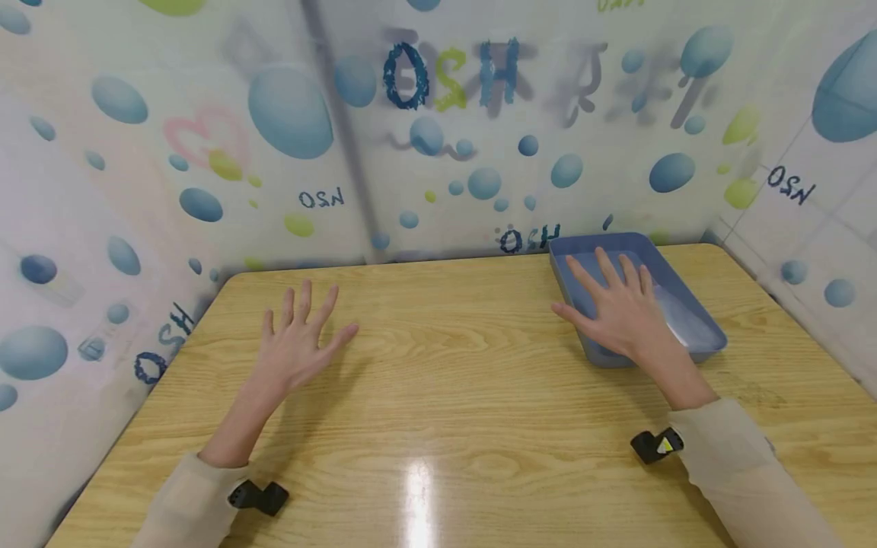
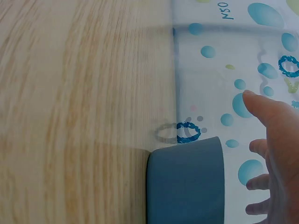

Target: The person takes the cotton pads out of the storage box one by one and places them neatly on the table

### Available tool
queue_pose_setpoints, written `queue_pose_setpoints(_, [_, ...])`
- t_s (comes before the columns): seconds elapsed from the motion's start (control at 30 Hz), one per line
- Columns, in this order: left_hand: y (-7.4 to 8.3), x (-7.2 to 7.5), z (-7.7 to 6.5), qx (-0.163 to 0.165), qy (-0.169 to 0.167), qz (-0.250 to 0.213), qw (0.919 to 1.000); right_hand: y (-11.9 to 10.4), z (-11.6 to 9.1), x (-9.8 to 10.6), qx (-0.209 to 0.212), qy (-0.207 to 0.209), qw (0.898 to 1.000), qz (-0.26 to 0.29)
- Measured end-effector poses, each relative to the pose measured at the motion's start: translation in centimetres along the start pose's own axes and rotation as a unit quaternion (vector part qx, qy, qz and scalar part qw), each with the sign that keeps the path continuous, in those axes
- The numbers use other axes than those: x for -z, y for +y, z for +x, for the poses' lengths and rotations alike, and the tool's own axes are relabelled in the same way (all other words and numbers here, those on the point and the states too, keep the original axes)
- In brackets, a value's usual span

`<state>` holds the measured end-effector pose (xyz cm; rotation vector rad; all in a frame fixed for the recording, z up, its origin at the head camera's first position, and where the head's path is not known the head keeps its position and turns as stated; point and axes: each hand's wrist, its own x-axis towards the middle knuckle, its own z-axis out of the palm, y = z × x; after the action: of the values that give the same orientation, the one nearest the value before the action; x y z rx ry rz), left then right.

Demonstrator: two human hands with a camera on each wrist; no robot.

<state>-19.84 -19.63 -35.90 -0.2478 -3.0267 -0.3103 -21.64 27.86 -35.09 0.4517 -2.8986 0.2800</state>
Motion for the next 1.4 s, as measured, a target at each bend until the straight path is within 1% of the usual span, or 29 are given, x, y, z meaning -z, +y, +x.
queue_pose_setpoints(0.27, [-0.1,0.1,-0.2,-0.001,0.002,0.0,1.0,0.1,-0.1,0.2,-0.005,-0.005,1.0,0.014])
queue_pose_setpoints(0.57, [-0.2,0.0,-0.2,-0.001,0.006,-0.002,1.0,0.2,-0.2,0.4,-0.009,-0.005,1.0,0.018])
queue_pose_setpoints(0.83, [-0.2,-0.1,-0.2,-0.001,0.003,0.002,1.0,0.5,-0.1,0.8,-0.024,-0.015,0.999,0.021])
queue_pose_setpoints(1.4, [0.7,-0.2,0.3,-0.005,0.006,-0.019,0.9998,2.2,0.0,1.3,-0.033,-0.005,0.999,0.038])
